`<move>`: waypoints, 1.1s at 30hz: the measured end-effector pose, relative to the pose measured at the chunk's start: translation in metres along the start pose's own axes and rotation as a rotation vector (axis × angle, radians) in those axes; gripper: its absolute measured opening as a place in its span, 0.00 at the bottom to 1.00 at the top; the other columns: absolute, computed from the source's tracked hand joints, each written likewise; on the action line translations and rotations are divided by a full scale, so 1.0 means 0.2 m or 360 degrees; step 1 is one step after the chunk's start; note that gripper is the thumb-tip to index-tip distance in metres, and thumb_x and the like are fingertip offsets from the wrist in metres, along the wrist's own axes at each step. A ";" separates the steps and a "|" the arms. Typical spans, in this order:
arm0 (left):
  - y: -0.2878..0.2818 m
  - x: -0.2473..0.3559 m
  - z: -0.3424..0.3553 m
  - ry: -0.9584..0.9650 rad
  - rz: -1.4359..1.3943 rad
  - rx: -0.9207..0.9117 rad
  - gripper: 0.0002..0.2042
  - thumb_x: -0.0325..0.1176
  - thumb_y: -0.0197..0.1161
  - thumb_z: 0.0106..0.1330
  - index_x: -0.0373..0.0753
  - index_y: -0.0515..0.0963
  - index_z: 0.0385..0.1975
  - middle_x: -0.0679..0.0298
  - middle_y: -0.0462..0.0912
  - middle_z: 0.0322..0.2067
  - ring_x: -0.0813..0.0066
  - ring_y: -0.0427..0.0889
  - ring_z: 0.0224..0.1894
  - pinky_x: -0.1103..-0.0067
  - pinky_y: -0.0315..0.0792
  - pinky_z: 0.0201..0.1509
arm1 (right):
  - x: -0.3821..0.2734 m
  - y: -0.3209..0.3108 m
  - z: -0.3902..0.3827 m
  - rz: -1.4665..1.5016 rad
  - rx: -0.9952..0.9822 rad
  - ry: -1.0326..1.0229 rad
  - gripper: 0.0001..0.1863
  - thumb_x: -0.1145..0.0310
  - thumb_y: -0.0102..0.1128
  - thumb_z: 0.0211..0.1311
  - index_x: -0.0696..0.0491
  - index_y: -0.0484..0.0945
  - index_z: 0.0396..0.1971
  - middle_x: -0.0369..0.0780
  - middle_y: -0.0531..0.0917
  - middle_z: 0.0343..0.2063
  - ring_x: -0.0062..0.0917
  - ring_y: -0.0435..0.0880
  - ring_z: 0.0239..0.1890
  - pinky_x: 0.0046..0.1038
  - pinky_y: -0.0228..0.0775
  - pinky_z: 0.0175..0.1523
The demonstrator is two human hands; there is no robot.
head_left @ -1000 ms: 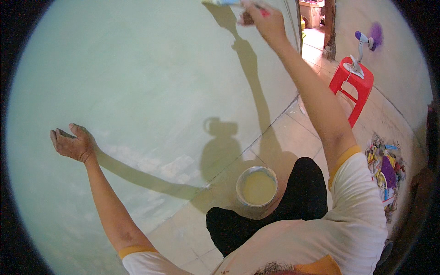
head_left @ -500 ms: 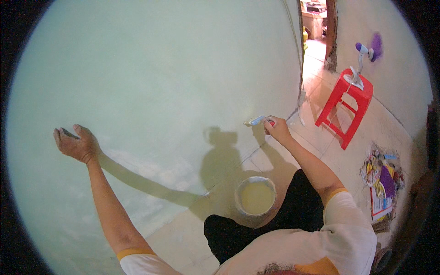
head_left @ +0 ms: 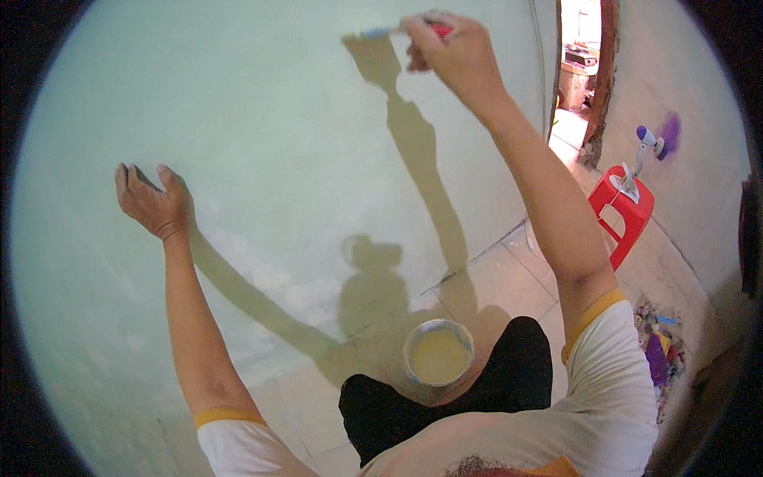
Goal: The person applies paint to an interior wall using a brush, dipping the brush into a bucket of paint between strokes.
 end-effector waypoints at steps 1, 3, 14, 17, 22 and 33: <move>-0.01 0.00 0.00 -0.0003 0.0033 -0.0023 0.27 0.46 0.55 0.62 0.30 0.68 0.54 0.48 0.66 0.61 0.54 0.61 0.66 0.61 0.53 0.68 | -0.07 0.01 0.02 0.0161 0.0037 0.0057 0.18 0.58 0.54 0.64 0.59 0.82 0.27 0.44 0.81 0.17 0.29 0.83 0.20 0.29 0.76 0.30; -0.01 -0.01 -0.02 -0.0001 0.0054 -0.0037 0.27 0.46 0.56 0.62 0.30 0.68 0.55 0.48 0.66 0.61 0.54 0.61 0.65 0.61 0.53 0.68 | -0.17 0.03 0.01 0.0478 0.0115 0.0178 0.15 0.65 0.55 0.66 0.63 0.81 0.29 0.41 0.81 0.19 0.21 0.82 0.21 0.24 0.76 0.26; 0.01 0.00 -0.02 -0.0048 0.0070 -0.0080 0.30 0.50 0.55 0.61 0.29 0.71 0.53 0.47 0.67 0.61 0.52 0.63 0.64 0.61 0.53 0.68 | 0.27 0.19 -1.37 -0.0299 -0.0448 0.0476 0.13 0.64 0.57 0.65 0.57 0.82 0.39 0.47 0.83 0.25 0.31 0.83 0.25 0.30 0.73 0.30; 0.02 -0.05 0.00 -0.0021 0.0100 -0.0095 0.29 0.49 0.55 0.61 0.29 0.71 0.53 0.47 0.67 0.60 0.53 0.63 0.64 0.61 0.53 0.68 | 0.28 0.17 -1.48 -0.0187 -0.0651 0.0715 0.15 0.60 0.56 0.63 0.57 0.81 0.29 0.50 0.81 0.24 0.44 0.80 0.26 0.40 0.71 0.31; 0.02 -0.06 -0.02 0.0033 0.0070 -0.0004 0.28 0.50 0.55 0.61 0.31 0.70 0.53 0.49 0.67 0.60 0.55 0.62 0.65 0.61 0.53 0.68 | 0.32 0.22 -1.16 -0.0333 -0.1133 0.0800 0.19 0.56 0.55 0.61 0.58 0.81 0.25 0.50 0.80 0.19 0.42 0.81 0.23 0.41 0.73 0.33; 0.00 -0.04 -0.01 0.0060 0.0139 -0.0024 0.28 0.49 0.56 0.61 0.32 0.67 0.54 0.50 0.66 0.60 0.56 0.61 0.64 0.61 0.52 0.68 | -0.16 0.14 0.26 -0.0315 -0.0450 0.0441 0.18 0.62 0.55 0.63 0.63 0.80 0.24 0.41 0.81 0.16 0.24 0.82 0.18 0.25 0.77 0.26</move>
Point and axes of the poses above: each hand's wrist, its own z-axis towards the middle knuckle, its own y-axis out of the palm, x = y × z, the point moved 2 cm from there along z, towards the middle knuckle
